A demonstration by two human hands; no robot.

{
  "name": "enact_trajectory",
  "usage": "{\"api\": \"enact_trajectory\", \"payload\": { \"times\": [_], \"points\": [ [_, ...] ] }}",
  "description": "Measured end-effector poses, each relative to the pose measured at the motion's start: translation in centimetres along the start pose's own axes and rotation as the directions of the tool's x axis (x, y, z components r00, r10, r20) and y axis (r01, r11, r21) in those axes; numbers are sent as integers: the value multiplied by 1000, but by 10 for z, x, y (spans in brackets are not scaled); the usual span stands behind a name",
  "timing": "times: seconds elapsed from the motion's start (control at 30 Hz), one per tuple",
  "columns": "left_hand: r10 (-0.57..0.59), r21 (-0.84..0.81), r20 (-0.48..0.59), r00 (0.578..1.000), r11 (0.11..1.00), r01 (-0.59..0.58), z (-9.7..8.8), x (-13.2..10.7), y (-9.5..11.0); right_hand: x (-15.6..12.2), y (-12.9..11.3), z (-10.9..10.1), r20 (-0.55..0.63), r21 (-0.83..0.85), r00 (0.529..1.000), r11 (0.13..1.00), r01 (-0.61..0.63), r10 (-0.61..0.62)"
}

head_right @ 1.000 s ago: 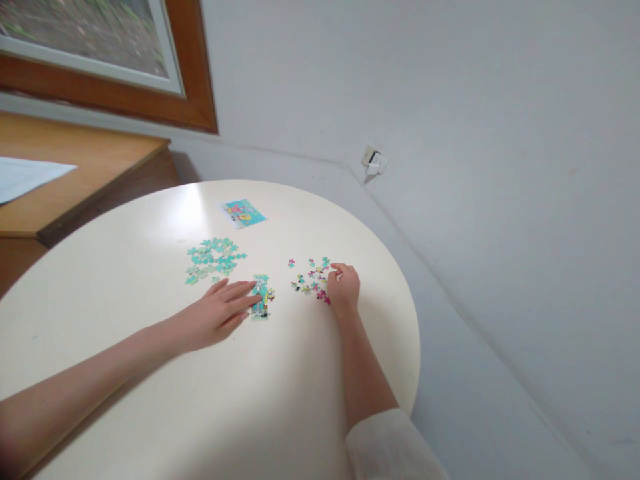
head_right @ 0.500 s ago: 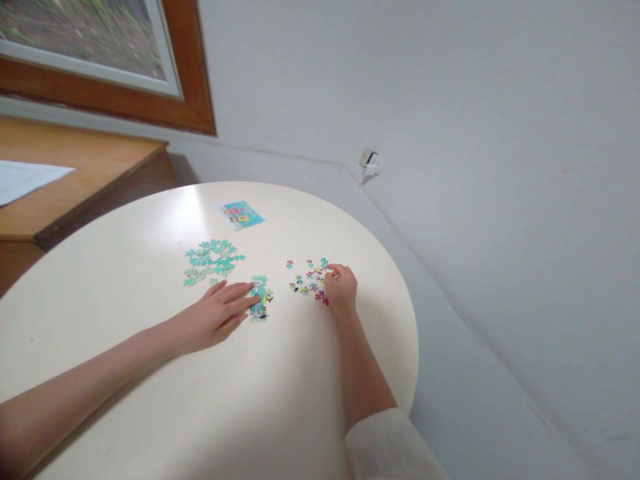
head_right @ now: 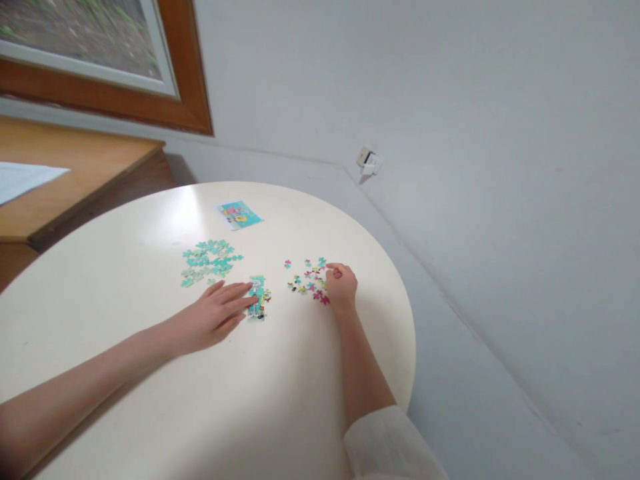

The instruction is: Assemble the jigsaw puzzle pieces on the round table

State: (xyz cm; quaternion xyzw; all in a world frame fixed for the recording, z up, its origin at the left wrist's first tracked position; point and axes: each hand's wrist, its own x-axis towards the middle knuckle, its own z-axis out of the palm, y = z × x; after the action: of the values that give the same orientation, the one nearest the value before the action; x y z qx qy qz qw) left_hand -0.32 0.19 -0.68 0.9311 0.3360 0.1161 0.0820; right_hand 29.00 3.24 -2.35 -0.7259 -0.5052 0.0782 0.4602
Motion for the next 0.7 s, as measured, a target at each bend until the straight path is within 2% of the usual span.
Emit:
{"api": "enact_trajectory", "payload": {
  "times": [0.13, 0.4, 0.6, 0.7],
  "points": [
    [7, 2, -11, 1000, 1000, -7, 0, 0, 0, 2, 4, 2, -29, 55, 998, 997, -49, 51],
    [12, -10, -35, 999, 1000, -12, 3, -1, -2, 2, 4, 2, -32, 72, 997, 995, -69, 71],
    [14, 15, -30, 999, 1000, -14, 2, 0, -1, 2, -3, -2, 41, 83, 993, 990, -111, 107],
    [12, 40, -14, 1000, 999, -11, 1, 0, -1, 3, -6, -7, 123, 81, 985, 988, -133, 122]
  ]
}}
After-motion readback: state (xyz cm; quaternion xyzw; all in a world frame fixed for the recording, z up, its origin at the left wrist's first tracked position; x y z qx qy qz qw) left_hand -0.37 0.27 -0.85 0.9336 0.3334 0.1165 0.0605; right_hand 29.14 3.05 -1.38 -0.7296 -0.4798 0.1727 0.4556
